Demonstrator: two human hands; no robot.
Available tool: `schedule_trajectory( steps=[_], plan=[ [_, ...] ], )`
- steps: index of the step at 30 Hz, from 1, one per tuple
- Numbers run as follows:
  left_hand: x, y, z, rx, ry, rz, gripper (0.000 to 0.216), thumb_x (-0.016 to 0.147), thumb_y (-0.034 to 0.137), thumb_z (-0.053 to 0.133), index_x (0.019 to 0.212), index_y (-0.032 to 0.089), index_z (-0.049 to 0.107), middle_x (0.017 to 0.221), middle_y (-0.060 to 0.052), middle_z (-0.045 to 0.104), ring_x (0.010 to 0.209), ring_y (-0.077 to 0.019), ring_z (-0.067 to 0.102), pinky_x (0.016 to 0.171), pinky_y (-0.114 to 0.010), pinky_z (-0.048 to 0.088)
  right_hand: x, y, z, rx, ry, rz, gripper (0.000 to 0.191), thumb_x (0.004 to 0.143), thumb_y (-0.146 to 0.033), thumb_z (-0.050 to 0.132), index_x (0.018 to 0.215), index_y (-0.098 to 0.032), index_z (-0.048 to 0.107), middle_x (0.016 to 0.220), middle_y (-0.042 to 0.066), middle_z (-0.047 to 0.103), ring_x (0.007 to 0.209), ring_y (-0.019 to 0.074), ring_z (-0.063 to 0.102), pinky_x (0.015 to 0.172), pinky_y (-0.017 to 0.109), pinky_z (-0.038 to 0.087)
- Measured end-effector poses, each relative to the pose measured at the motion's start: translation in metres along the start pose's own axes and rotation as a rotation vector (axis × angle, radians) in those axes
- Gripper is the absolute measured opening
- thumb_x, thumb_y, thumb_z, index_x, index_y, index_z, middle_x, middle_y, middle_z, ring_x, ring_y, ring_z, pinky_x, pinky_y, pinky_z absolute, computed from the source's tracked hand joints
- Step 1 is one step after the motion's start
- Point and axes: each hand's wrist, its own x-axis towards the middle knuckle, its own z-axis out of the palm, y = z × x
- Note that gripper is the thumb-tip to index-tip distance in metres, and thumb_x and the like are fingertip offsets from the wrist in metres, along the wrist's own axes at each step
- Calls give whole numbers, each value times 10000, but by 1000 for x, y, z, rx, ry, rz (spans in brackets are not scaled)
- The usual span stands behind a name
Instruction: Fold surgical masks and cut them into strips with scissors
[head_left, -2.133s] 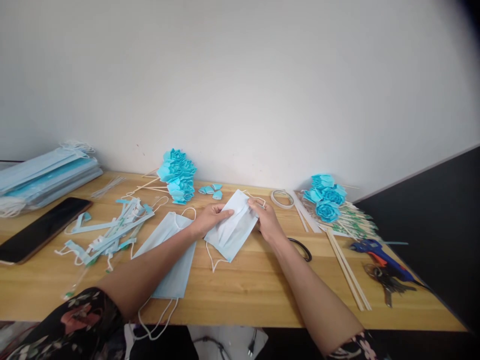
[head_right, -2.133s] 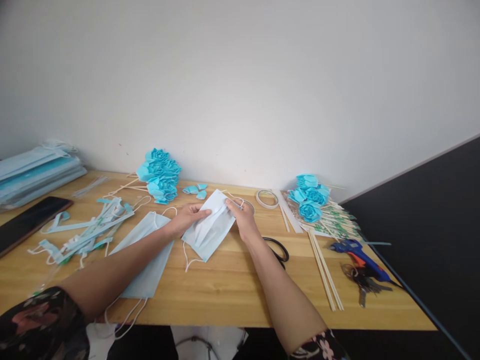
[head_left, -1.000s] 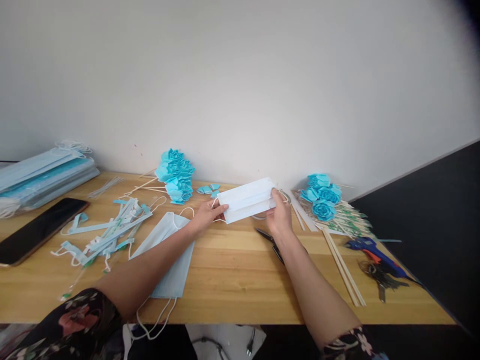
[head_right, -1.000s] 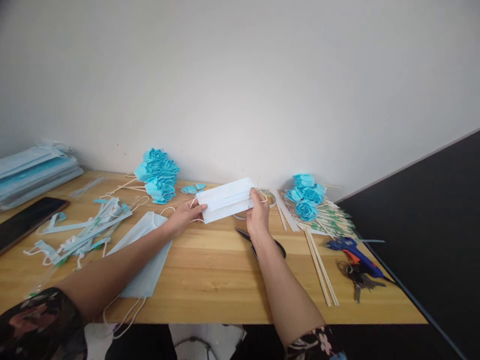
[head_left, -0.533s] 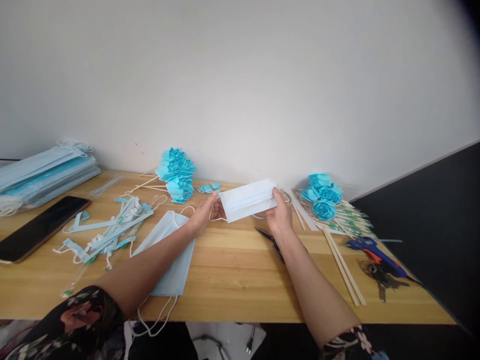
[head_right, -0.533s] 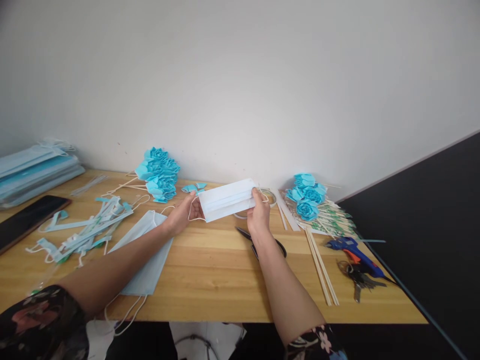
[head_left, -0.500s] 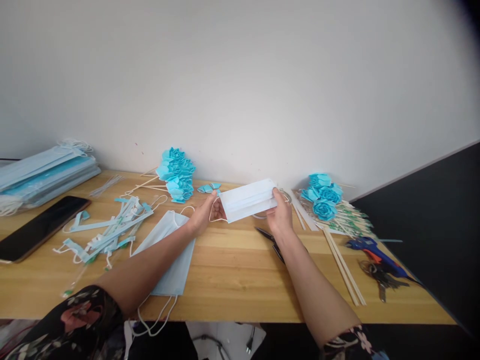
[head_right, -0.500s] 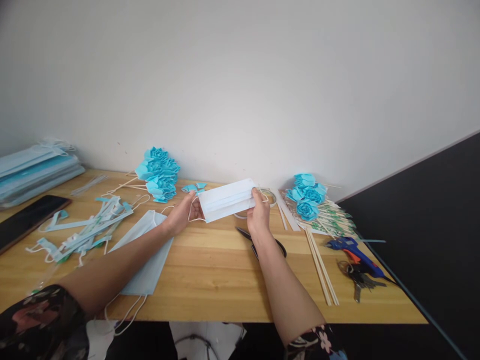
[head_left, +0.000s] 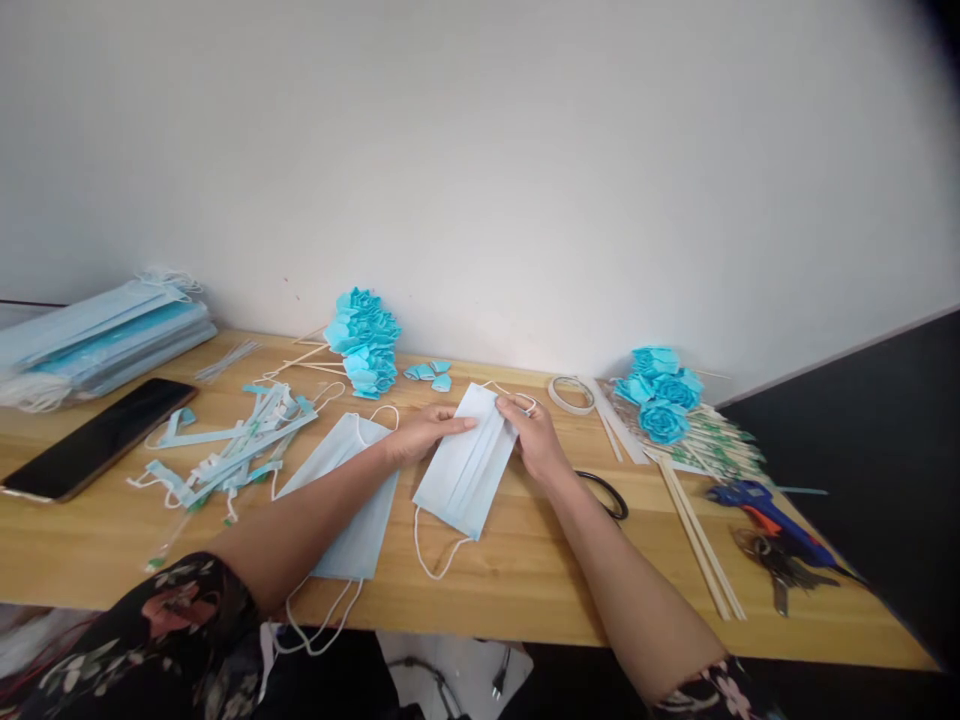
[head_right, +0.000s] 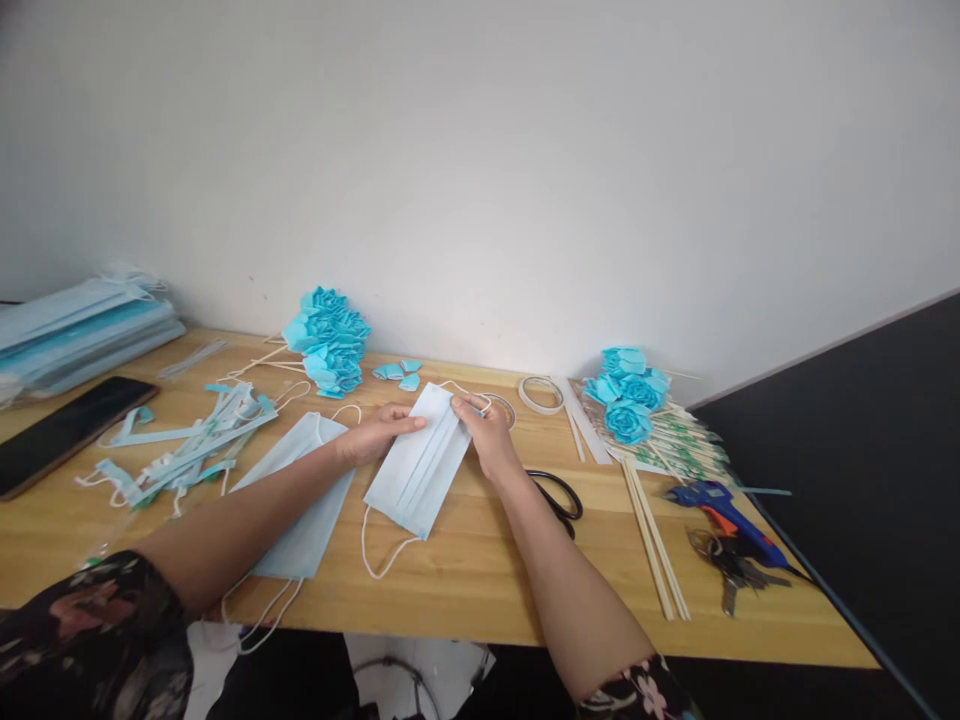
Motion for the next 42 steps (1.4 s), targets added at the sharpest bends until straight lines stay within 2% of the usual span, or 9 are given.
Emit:
schedule_trajectory(
  steps=[3, 6, 12, 15, 20, 27, 35, 38, 42],
  plan=[
    [0, -1, -1, 63, 66, -18, 590, 517, 589, 945, 816, 120, 750, 806, -90, 751, 651, -169, 637, 639, -285, 472, -3, 1, 2, -45, -33, -55, 382, 731, -548, 801, 613, -214, 659, 645, -15, 606, 613, 145, 491, 597, 286, 385],
    [1, -3, -2, 43, 159, 23, 595, 529, 602, 930, 806, 116, 729, 787, -86, 739, 642, -169, 631, 620, -285, 463, -1, 3, 0, 28, -33, -24, 480, 740, -653, 757, 588, -226, 598, 593, -19, 550, 571, 152, 468, 559, 297, 385],
    [2, 0, -2, 19, 303, 56, 599, 516, 629, 918, 757, 125, 701, 727, -66, 708, 600, -156, 594, 583, -278, 435, 0, 3, -1, 29, -85, 4, 472, 754, -682, 739, 644, -230, 656, 634, -2, 583, 589, 172, 522, 545, 308, 425],
    [1, 1, -1, 18, 313, 52, 620, 522, 669, 897, 750, 125, 706, 719, -69, 708, 594, -155, 589, 579, -279, 432, -3, 0, 1, -7, -74, 6, 467, 712, -632, 795, 584, -219, 619, 603, -12, 546, 578, 158, 506, 555, 302, 423],
    [0, 5, 1, -53, 279, 89, 610, 554, 665, 889, 801, 134, 716, 743, -79, 725, 648, -183, 622, 622, -295, 461, -4, -2, 3, -119, -117, 34, 395, 680, -580, 816, 667, -203, 699, 626, -8, 590, 598, 156, 512, 576, 298, 417],
    [6, 1, -2, -94, 331, 171, 620, 541, 666, 897, 767, 132, 677, 666, -28, 676, 602, -143, 583, 591, -256, 440, -1, 1, 0, -142, 26, -48, 455, 731, -541, 756, 525, -219, 511, 555, -34, 463, 559, 131, 430, 555, 280, 367],
    [10, -2, -5, -122, 297, 217, 568, 666, 669, 832, 785, 136, 674, 707, -39, 688, 649, -166, 606, 658, -281, 461, 0, 2, -1, -211, 69, -92, 453, 769, -501, 707, 519, -214, 460, 549, -36, 427, 563, 125, 430, 558, 274, 356],
    [10, -1, -3, -97, 286, 229, 596, 674, 710, 802, 789, 139, 675, 698, -42, 687, 656, -176, 609, 656, -286, 458, 0, 1, -1, -206, 68, -78, 465, 760, -527, 720, 523, -213, 472, 558, -32, 446, 570, 129, 447, 562, 275, 371],
    [9, -2, -4, -65, 290, 241, 598, 676, 711, 800, 786, 138, 669, 711, -42, 688, 660, -170, 602, 654, -278, 443, -1, 2, -1, -129, -14, 28, 467, 707, -609, 760, 578, -210, 555, 598, -17, 537, 578, 143, 494, 559, 279, 417]
  ],
)
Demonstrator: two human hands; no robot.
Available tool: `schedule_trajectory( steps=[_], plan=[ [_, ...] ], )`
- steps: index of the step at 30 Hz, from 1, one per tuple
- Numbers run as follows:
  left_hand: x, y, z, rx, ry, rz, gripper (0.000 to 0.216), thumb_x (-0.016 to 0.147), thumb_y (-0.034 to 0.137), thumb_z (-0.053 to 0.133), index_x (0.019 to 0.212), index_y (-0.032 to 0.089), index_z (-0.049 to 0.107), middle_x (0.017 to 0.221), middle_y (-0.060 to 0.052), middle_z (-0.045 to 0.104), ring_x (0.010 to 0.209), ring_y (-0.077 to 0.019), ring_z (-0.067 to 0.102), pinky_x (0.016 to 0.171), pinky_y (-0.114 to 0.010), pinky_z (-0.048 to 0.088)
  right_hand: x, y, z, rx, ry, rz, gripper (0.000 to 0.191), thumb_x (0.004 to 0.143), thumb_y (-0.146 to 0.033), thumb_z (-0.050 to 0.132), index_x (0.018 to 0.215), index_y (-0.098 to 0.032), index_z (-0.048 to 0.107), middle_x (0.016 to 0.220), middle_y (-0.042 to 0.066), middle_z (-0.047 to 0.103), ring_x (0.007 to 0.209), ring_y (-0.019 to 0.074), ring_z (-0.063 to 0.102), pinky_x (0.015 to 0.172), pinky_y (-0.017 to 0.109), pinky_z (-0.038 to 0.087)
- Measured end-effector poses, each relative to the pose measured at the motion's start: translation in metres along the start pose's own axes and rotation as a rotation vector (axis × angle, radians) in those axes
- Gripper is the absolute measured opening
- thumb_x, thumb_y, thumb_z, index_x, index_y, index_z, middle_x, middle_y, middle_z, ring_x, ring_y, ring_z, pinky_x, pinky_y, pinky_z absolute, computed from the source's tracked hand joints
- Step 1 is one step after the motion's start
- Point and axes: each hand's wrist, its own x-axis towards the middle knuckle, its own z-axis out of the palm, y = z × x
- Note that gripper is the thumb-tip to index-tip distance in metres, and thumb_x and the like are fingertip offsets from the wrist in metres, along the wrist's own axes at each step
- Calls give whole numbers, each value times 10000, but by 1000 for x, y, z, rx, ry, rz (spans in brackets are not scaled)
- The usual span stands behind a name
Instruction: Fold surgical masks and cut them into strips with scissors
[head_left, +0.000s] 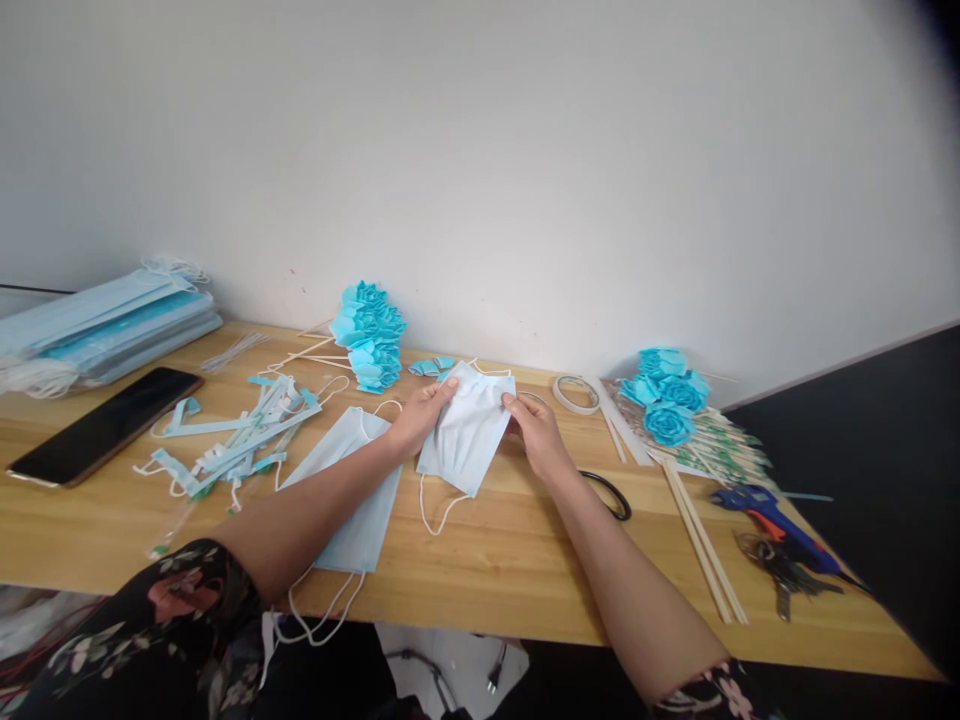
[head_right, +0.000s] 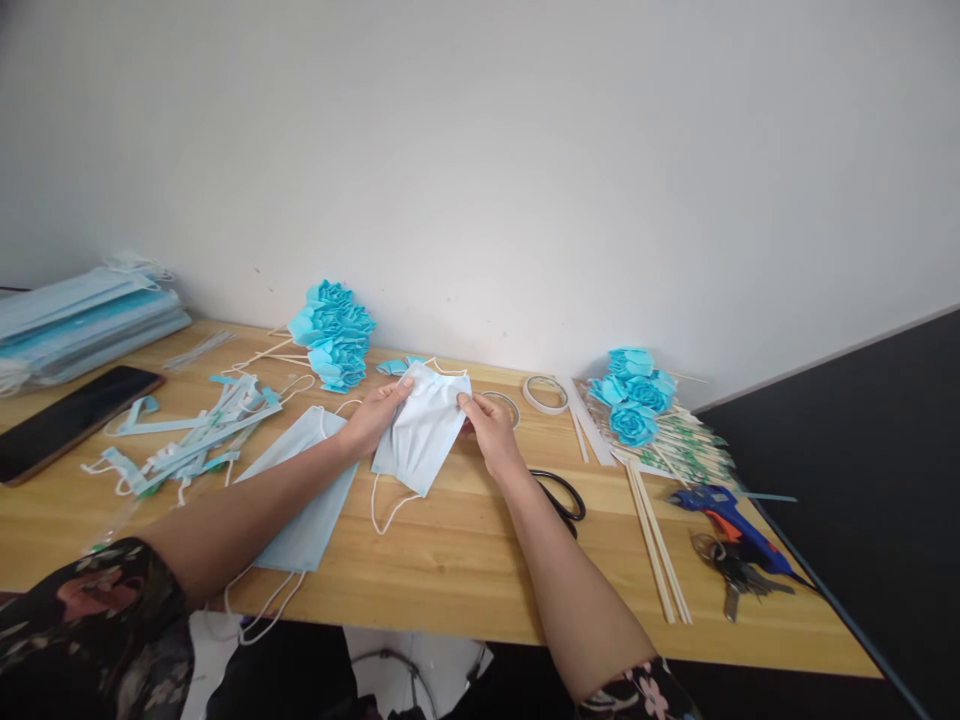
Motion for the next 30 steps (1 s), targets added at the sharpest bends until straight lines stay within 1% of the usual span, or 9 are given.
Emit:
schedule_trajectory(
  steps=[3, 8, 10, 14, 17, 20, 24, 27, 30],
  plan=[
    [-1, -1, -1, 16, -16, -9, 604, 675, 711, 801, 804, 135, 676, 722, -46, 696, 673, -172, 609, 664, -278, 447, -1, 0, 0, 24, -66, 53, 481, 678, -653, 783, 640, -202, 619, 628, -3, 592, 592, 156, 527, 571, 286, 438],
    [-2, -1, 0, 53, -11, -24, 635, 655, 732, 803, 821, 130, 691, 733, -44, 709, 672, -162, 605, 658, -266, 444, -1, 1, 0, 27, -115, 46, 496, 662, -663, 806, 674, -192, 654, 625, 2, 600, 593, 156, 514, 574, 286, 412],
    [-2, -1, 0, 60, -8, -27, 644, 650, 740, 800, 822, 129, 693, 735, -44, 709, 670, -160, 603, 653, -265, 443, -1, 1, 0, 36, -120, 37, 493, 669, -656, 809, 653, -194, 637, 620, -2, 588, 596, 152, 504, 575, 283, 408],
    [-1, -2, 0, 53, 9, -22, 662, 626, 759, 802, 805, 133, 682, 714, -33, 696, 663, -154, 594, 651, -261, 438, 0, 3, -2, 65, -130, 0, 524, 744, -677, 749, 600, -206, 571, 611, -3, 562, 595, 150, 494, 580, 285, 417],
    [-1, -1, 0, 45, 29, -19, 661, 616, 766, 803, 776, 138, 673, 711, -31, 698, 665, -156, 599, 657, -263, 446, -1, 3, -2, 55, -143, 3, 545, 751, -693, 735, 585, -209, 546, 598, -4, 541, 584, 151, 487, 570, 289, 421],
    [-2, 0, 1, 32, 28, -4, 656, 642, 767, 786, 795, 137, 695, 758, -53, 730, 712, -187, 641, 700, -286, 478, -3, -1, -1, 26, -179, 17, 537, 716, -694, 760, 602, -206, 566, 611, -3, 552, 591, 153, 497, 578, 291, 429],
    [-3, 3, 2, -2, 42, 39, 651, 715, 746, 749, 906, 125, 741, 923, -107, 778, 904, -274, 703, 847, -358, 523, -7, -7, 3, -60, -248, 57, 480, 659, -642, 812, 658, -197, 632, 664, 3, 587, 650, 167, 524, 621, 294, 438],
    [-1, 2, 1, -13, 61, 42, 668, 735, 743, 737, 963, 115, 754, 997, -135, 783, 1013, -320, 701, 929, -407, 524, -6, -5, 4, -113, -186, 30, 463, 670, -609, 799, 630, -193, 599, 637, -10, 532, 637, 148, 473, 609, 280, 384],
    [0, -1, 0, -48, 17, 15, 682, 745, 745, 729, 998, 112, 756, 1012, -149, 781, 1028, -336, 701, 917, -423, 531, -3, -2, 2, -98, -92, -35, 482, 710, -610, 753, 595, -198, 532, 607, -24, 455, 614, 129, 402, 594, 274, 328]
  ],
)
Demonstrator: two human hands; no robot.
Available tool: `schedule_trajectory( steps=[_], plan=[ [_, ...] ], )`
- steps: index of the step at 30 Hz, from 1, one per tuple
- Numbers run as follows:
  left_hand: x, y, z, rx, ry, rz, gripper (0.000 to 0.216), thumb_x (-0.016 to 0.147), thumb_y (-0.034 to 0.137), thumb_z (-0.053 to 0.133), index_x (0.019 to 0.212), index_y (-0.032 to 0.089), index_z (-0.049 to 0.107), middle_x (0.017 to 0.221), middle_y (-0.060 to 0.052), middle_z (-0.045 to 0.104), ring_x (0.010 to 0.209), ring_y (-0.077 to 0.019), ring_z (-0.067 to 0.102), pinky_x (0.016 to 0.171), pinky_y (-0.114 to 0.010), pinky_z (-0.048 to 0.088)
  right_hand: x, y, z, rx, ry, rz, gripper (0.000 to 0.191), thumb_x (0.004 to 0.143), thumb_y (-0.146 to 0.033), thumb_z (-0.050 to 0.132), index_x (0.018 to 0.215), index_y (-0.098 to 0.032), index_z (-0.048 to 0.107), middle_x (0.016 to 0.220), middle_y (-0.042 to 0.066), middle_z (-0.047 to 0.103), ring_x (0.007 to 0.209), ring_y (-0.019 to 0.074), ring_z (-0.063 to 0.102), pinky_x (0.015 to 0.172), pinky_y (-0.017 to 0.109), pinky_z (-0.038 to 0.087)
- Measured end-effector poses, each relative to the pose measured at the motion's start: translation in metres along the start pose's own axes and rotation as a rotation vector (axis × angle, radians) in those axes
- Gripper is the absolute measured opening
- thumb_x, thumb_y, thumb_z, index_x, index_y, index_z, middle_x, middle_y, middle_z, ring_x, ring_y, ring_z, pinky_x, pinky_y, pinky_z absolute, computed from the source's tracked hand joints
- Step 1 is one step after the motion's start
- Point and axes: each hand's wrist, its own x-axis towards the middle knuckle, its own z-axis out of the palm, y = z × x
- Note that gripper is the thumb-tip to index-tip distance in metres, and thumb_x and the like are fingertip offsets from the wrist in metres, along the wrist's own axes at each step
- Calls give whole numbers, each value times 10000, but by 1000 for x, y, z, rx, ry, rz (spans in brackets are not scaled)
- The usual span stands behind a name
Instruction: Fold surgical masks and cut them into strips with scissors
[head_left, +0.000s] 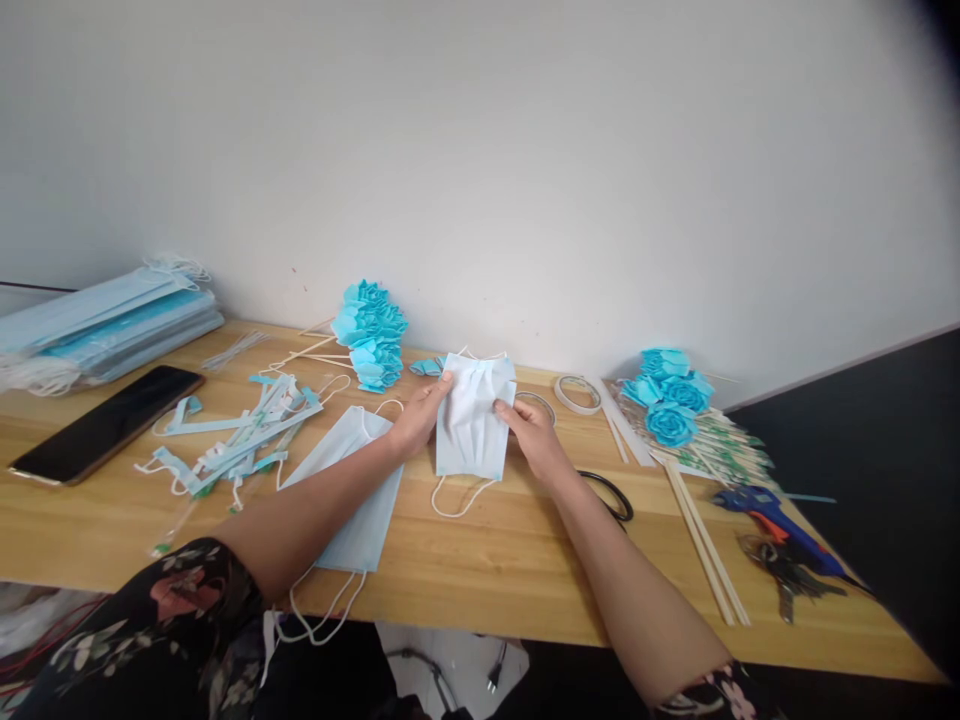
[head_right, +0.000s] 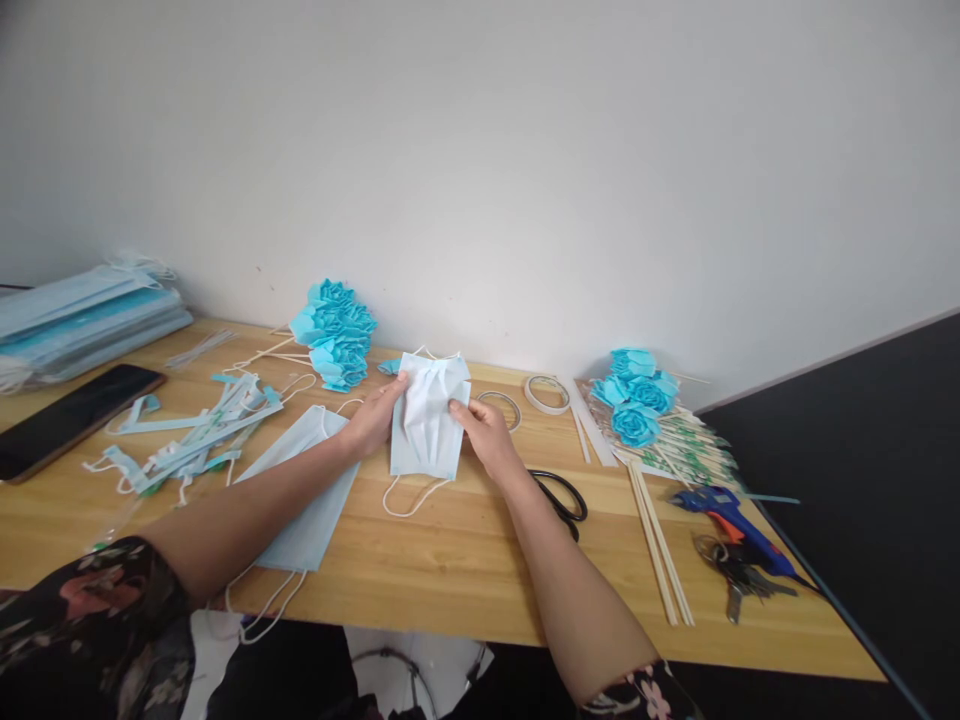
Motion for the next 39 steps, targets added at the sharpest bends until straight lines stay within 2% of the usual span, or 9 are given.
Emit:
schedule_trajectory(
  steps=[7, 13, 18, 23, 26, 30, 34, 36, 39],
  plan=[
    [-1, -1, 1, 41, -58, -55, 630, 588, 685, 875, 869, 136, 745, 850, -91, 752, 769, -230, 666, 723, -333, 499, 2, 1, -2, 24, 110, -23, 468, 721, -612, 738, 601, -207, 537, 619, -20, 455, 624, 142, 405, 598, 280, 330],
    [-3, 5, 3, 67, -49, -16, 537, 555, 564, 933, 827, 146, 732, 774, -34, 704, 697, -166, 602, 690, -297, 462, 4, 4, -3, 11, 192, -2, 540, 697, -688, 741, 583, -221, 496, 578, -25, 443, 591, 141, 388, 552, 286, 310],
    [-3, 7, 2, 53, -5, 9, 523, 590, 592, 904, 736, 154, 659, 692, 3, 631, 630, -132, 537, 622, -264, 410, 7, 11, -6, 26, 240, -15, 565, 693, -754, 723, 623, -227, 532, 591, -9, 532, 627, 171, 490, 571, 293, 386],
    [-3, 9, 3, 4, 29, 4, 558, 581, 608, 905, 696, 160, 593, 654, 25, 580, 610, -107, 496, 596, -240, 375, 8, 10, -5, 214, 265, 2, 549, 662, -733, 771, 714, -210, 613, 675, 13, 638, 685, 198, 584, 612, 307, 451],
    [-3, 10, 3, -10, 32, -3, 563, 584, 612, 903, 696, 163, 583, 656, 29, 569, 621, -106, 495, 603, -236, 381, 8, 6, -4, 302, 263, 27, 547, 647, -715, 791, 769, -202, 648, 733, 29, 678, 711, 214, 614, 630, 319, 463],
    [-1, 7, 1, -16, 35, 22, 553, 611, 622, 885, 715, 168, 589, 661, 32, 561, 628, -109, 495, 602, -232, 381, 7, 3, -5, 282, 223, 75, 537, 663, -718, 779, 704, -209, 614, 689, 19, 646, 663, 198, 583, 612, 317, 441],
    [2, 6, -1, -45, 79, 78, 536, 625, 613, 883, 726, 170, 598, 673, 36, 560, 641, -106, 491, 609, -224, 382, 5, 3, -6, 242, 89, 103, 531, 675, -713, 776, 652, -217, 588, 661, 1, 598, 633, 176, 539, 619, 312, 437],
    [3, 6, -1, -53, 104, 103, 520, 638, 610, 877, 747, 171, 621, 705, 24, 594, 684, -121, 524, 643, -232, 411, 4, 3, -5, 189, 37, 99, 524, 671, -679, 797, 609, -218, 557, 635, -10, 566, 613, 163, 509, 608, 303, 425],
    [3, 6, 0, -64, 97, 103, 518, 660, 623, 859, 831, 169, 677, 805, -18, 679, 790, -168, 602, 718, -265, 465, 3, 4, -4, 130, 47, 75, 521, 640, -639, 832, 572, -214, 540, 608, -21, 531, 599, 148, 480, 602, 294, 418]
  ],
)
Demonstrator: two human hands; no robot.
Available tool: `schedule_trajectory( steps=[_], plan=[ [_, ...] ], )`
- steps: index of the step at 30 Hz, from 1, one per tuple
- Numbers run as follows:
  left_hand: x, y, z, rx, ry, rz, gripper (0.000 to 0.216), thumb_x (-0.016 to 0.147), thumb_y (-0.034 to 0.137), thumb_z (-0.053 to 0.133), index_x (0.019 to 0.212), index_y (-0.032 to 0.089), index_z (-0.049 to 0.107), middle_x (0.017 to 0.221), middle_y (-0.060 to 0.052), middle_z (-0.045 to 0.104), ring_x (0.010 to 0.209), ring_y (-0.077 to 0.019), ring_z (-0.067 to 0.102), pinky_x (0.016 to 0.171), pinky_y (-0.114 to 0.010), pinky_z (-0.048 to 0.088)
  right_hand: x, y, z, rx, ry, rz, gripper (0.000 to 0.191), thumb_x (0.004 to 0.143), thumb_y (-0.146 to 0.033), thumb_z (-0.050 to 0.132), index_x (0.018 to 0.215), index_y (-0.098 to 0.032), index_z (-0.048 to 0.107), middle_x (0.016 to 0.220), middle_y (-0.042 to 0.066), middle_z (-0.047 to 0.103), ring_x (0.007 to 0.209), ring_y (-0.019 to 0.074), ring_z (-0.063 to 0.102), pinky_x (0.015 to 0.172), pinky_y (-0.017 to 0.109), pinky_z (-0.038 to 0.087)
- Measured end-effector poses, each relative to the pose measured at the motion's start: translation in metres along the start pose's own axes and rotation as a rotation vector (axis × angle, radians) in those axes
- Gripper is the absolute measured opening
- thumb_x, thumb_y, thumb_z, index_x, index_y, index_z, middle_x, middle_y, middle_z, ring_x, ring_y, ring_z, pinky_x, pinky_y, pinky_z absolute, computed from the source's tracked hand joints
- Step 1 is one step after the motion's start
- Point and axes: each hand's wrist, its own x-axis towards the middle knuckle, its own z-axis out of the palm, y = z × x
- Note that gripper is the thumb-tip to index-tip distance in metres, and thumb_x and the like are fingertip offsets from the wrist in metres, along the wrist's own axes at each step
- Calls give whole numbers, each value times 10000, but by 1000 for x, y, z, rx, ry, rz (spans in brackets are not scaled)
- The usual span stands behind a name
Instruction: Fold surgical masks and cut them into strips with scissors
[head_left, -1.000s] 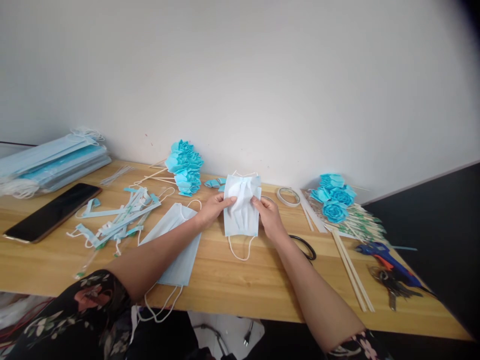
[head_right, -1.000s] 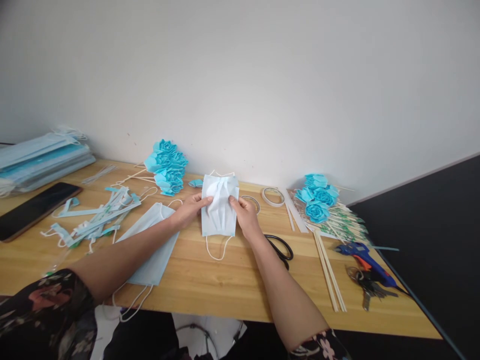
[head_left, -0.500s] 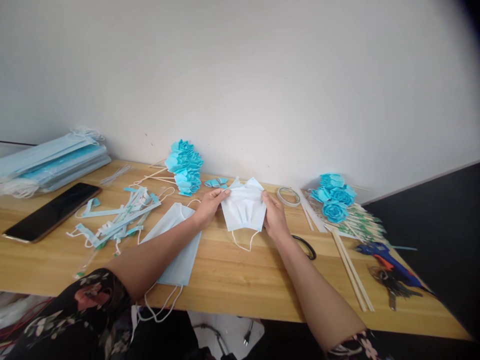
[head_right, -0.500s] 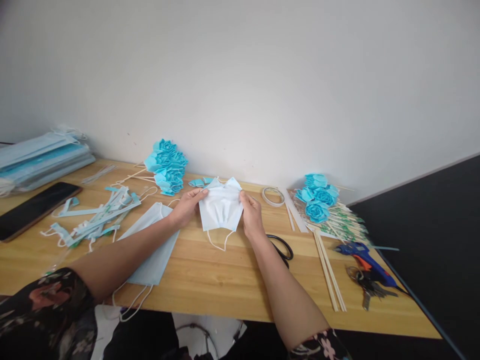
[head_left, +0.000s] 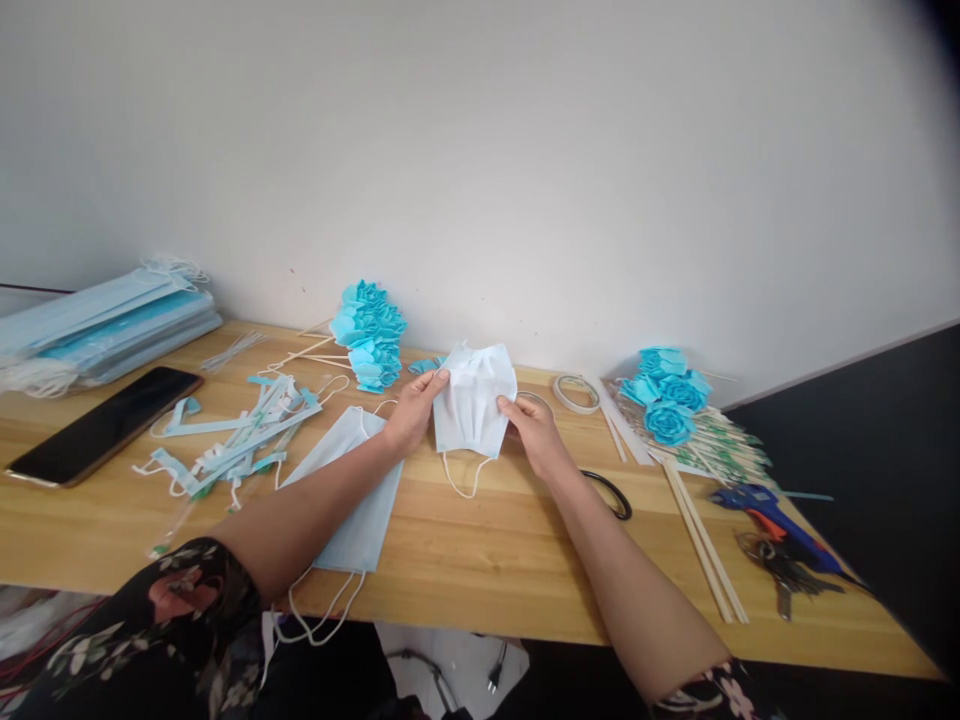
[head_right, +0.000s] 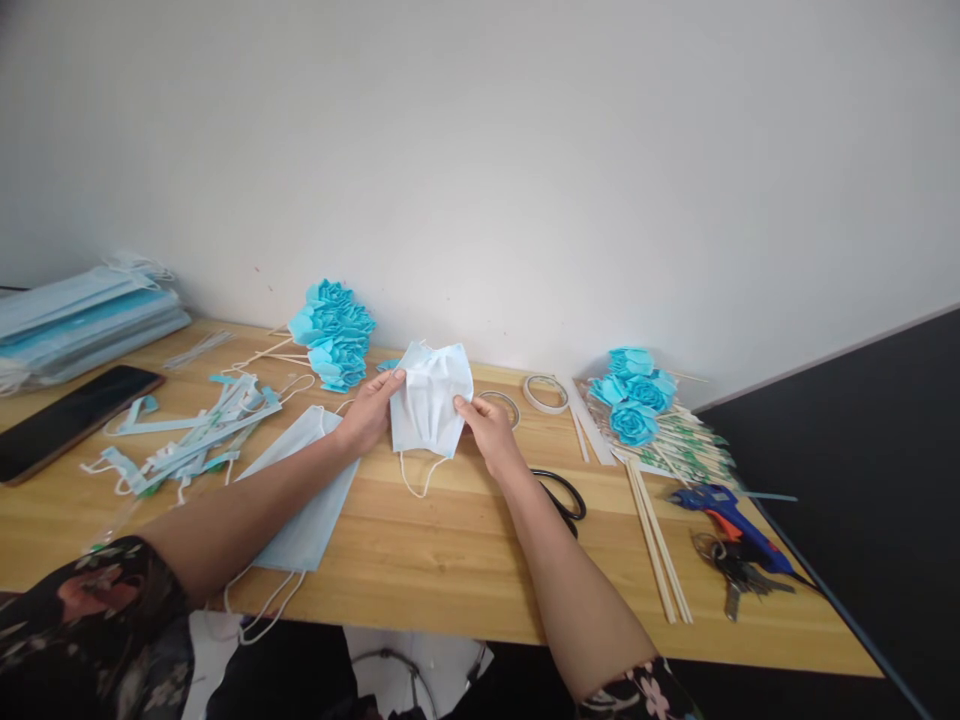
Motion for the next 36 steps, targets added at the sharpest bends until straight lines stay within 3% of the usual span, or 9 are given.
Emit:
schedule_trajectory(
  steps=[4, 9, 16, 22, 31, 36],
  plan=[
    [-3, -2, 2, 26, -116, -70, 598, 630, 642, 871, 951, 158, 727, 942, -70, 741, 883, -221, 657, 775, -314, 499, 3, 1, 0, 18, 77, -20, 491, 635, -650, 821, 618, -213, 597, 649, -12, 562, 637, 164, 517, 628, 305, 462],
    [-3, -5, 0, 179, -170, -88, 579, 556, 575, 931, 889, 137, 750, 887, -67, 750, 816, -204, 647, 767, -321, 497, 5, 2, -1, 38, 115, -32, 482, 634, -658, 817, 643, -217, 623, 680, 5, 597, 662, 179, 544, 631, 314, 488],
    [0, -6, -3, 210, -77, -76, 532, 580, 572, 914, 833, 133, 748, 827, -65, 740, 743, -197, 631, 689, -314, 488, 5, 3, -1, 9, 153, -76, 526, 667, -687, 782, 609, -227, 535, 629, 2, 573, 639, 180, 527, 607, 312, 453],
    [2, -5, -2, 167, -54, -23, 584, 541, 622, 911, 851, 150, 760, 790, -34, 733, 738, -173, 614, 706, -288, 488, 7, 3, -2, 71, 198, -95, 520, 662, -688, 791, 624, -221, 567, 617, -9, 555, 592, 155, 482, 578, 300, 420],
    [4, -6, -5, 165, -14, 50, 544, 622, 619, 877, 849, 144, 741, 805, -41, 720, 754, -176, 609, 724, -294, 480, 2, 3, 1, -26, -58, 21, 532, 657, -704, 799, 635, -194, 650, 641, 15, 628, 590, 164, 548, 595, 313, 465],
    [2, -6, -3, 150, -46, 12, 579, 661, 674, 827, 870, 145, 716, 800, -39, 701, 744, -171, 604, 703, -289, 472, 0, 2, 3, -64, -29, -12, 515, 653, -686, 810, 638, -187, 687, 657, 31, 662, 598, 169, 573, 599, 317, 491]
  ],
)
